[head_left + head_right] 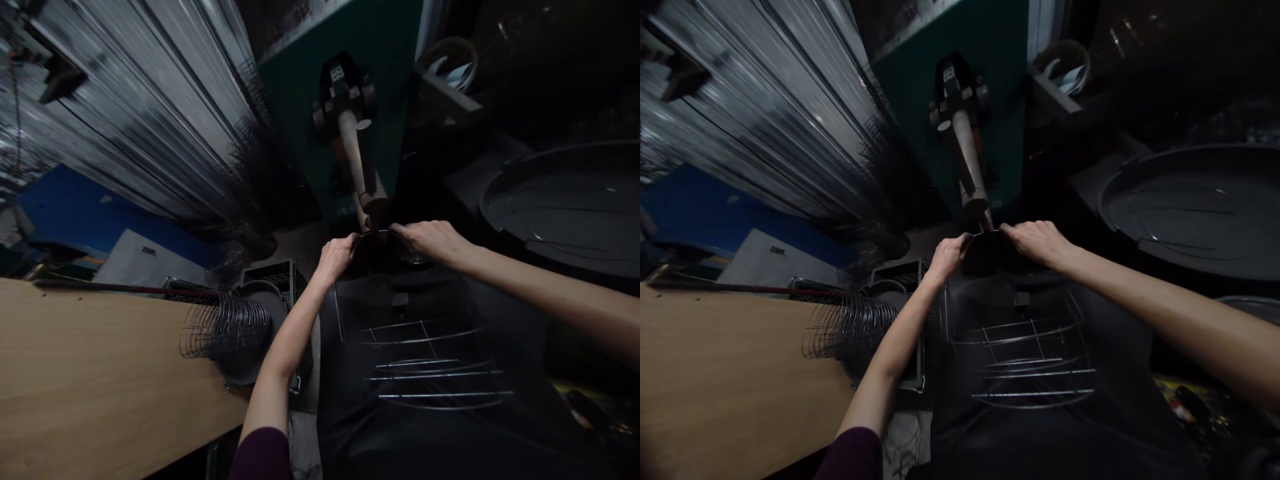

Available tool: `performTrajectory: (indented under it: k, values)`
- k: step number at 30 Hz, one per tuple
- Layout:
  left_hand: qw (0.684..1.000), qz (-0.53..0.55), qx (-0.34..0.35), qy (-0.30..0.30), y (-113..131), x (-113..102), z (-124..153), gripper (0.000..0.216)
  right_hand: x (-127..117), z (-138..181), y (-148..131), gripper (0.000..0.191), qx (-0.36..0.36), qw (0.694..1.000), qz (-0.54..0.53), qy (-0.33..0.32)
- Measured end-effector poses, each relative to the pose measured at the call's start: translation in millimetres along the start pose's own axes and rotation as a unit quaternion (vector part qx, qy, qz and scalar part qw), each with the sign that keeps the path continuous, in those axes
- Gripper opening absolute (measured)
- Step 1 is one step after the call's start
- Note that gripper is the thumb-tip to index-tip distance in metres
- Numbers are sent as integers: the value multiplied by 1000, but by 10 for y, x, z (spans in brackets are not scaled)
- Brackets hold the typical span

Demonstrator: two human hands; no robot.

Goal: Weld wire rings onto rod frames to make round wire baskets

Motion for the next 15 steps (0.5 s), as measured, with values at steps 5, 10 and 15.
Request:
performTrajectory:
  k: [5,10,15]
  values:
    - [1000,10,2,4,-30,-12,-10,37,-25,-31,-16,37,5,999,-40,15]
    - [1000,6,2,10,19,12,-43,35,31,-32,93,41,8,998,-57,35]
    - [1000,17,3,9,73,37,-69,35,96,-37,186,43,23,998,-51,29]
Point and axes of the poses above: each hand's wrist, its own z-axis away from the middle knuckle, its own x-axis out of the palm, y = z × x, the point moved 5 cm from there along -z, towards the middle knuckle, and after that the axes turned 6 degrees about -x, right-handed, at the moved point
